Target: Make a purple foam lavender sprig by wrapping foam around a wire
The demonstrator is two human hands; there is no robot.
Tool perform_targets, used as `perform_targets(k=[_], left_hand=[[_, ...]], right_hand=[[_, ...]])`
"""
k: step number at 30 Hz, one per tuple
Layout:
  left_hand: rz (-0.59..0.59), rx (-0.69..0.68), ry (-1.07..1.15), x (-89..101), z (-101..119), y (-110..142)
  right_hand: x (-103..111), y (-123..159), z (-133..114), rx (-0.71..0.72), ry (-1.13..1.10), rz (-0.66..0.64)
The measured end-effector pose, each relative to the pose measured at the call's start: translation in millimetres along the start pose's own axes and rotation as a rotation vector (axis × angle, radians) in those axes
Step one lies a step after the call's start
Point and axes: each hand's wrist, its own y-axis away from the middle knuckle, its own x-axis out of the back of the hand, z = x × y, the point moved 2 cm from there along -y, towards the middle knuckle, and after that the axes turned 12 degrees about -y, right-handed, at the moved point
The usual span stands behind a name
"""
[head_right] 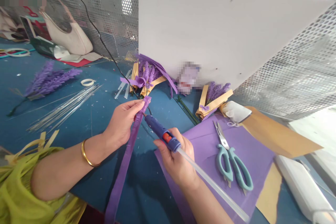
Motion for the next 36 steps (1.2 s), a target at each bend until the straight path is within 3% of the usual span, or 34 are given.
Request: perform_targets(k=[23, 27, 32, 36], left_hand=[[-0.013, 0.034, 0.014, 0.9, 3, 0], [-0.004, 0.066, 0.087, 1.6, 2, -1], [0.018, 0.155, 0.155, 1.6, 3, -1], [-0.029, 0.216, 0.143, -0.8, 3, 4]], right_hand=[[-1, 2, 3, -0.044, -0.005, 0.016], [-4, 0, 16, -0.317, -0.204, 0.092], [-14, -3, 33, -0.853, -0.832, 0.234], [-24, -3, 29, -1.075, -1.180, 0.249]])
